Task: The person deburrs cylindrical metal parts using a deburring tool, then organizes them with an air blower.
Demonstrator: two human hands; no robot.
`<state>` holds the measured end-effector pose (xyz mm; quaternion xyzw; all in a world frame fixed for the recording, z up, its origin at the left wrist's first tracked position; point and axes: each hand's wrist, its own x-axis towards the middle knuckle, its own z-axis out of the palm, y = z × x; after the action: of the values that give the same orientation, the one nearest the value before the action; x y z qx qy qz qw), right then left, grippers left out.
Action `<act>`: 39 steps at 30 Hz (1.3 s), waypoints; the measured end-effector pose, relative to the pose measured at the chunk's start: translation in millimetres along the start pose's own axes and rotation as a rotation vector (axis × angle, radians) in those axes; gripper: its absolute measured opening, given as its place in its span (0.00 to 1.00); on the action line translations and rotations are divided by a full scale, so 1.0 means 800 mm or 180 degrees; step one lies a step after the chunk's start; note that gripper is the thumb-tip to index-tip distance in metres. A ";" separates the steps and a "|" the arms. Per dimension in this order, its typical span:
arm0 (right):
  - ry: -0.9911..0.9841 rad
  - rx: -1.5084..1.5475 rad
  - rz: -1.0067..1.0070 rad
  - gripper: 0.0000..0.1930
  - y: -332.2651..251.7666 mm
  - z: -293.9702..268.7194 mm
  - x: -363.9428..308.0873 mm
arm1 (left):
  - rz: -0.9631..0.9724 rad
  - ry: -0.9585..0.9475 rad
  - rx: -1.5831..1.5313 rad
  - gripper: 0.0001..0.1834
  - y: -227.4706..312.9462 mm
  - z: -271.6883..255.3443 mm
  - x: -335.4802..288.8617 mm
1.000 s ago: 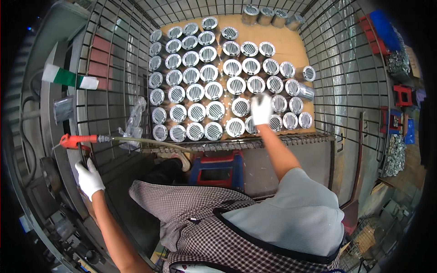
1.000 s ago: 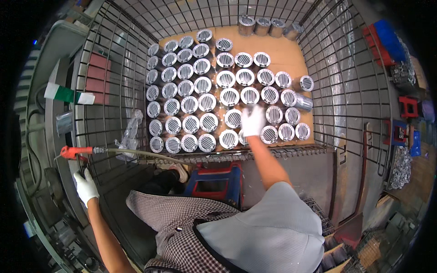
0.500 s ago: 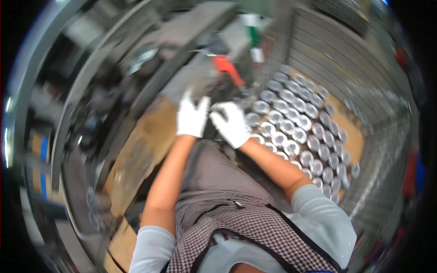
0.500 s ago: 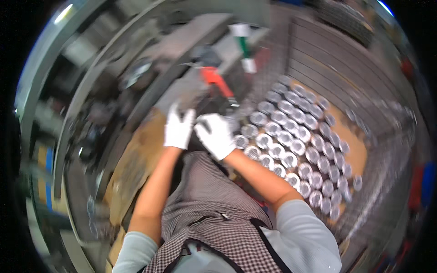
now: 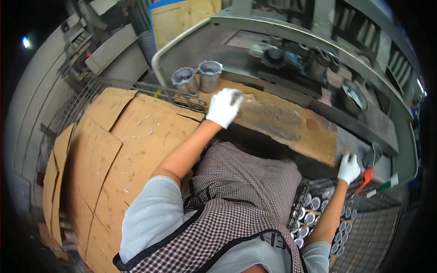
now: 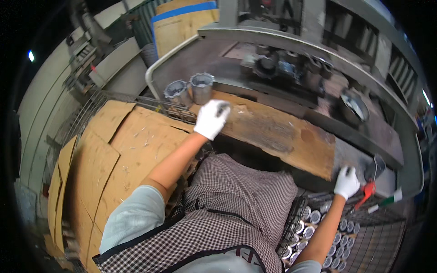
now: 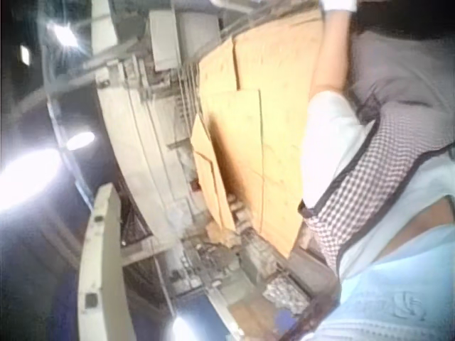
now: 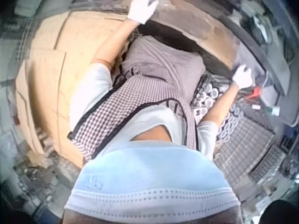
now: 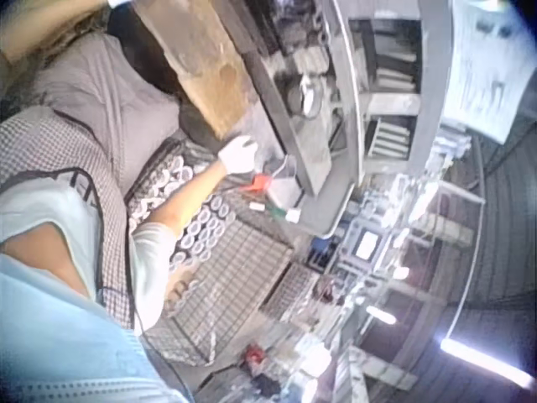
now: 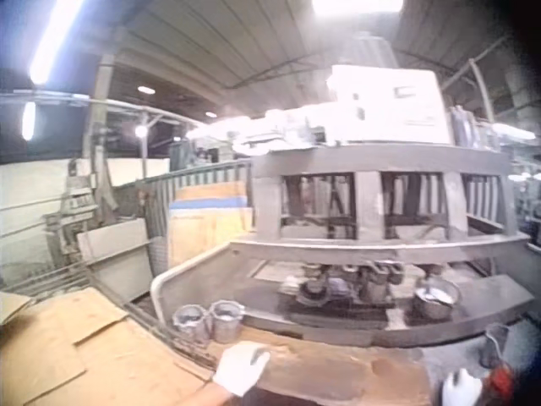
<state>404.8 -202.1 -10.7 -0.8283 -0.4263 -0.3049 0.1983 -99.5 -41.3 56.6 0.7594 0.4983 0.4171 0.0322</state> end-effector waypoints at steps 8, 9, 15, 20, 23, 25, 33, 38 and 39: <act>-0.0265 0.0424 0.0733 0.20 0.028 0.026 0.000 | -0.0362 -0.0246 0.2159 0.33 -0.046 -0.036 0.134; -0.0376 0.0394 0.0725 0.20 0.029 0.026 0.000 | -0.0501 -0.0600 0.2321 0.35 -0.048 -0.025 0.142; -0.0444 0.0390 0.0770 0.21 0.021 0.014 -0.002 | 0.0006 -0.0565 0.2170 0.35 -0.066 -0.007 0.132; -0.0458 0.0225 0.0709 0.20 0.016 0.008 -0.004 | 0.0823 -0.0202 0.1372 0.30 -0.049 -0.063 0.067; -0.0383 0.0208 0.0723 0.20 0.022 0.014 -0.004 | 0.0793 -0.0102 0.1761 0.27 -0.073 -0.065 0.056; -0.0351 0.0237 0.0749 0.21 0.022 0.013 -0.004 | 0.0647 0.0392 0.1292 0.26 -0.055 -0.063 0.052; 0.1494 -0.0190 0.1174 0.44 0.083 0.000 0.019 | -0.1018 -0.1059 -0.8039 0.26 0.005 0.048 0.067; 0.0320 0.0245 0.1761 0.55 0.266 0.075 -0.004 | -0.3379 0.0683 -0.7839 0.33 0.032 0.141 0.055; 0.0025 0.0470 0.1903 0.54 0.283 0.079 -0.002 | -0.3609 0.0759 -0.7739 0.34 0.025 0.160 0.044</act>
<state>612.5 -292.2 -73.8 -0.8991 -0.1839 -0.2044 0.3405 5.9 23.3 3.7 -0.0999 0.0582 0.5837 0.8037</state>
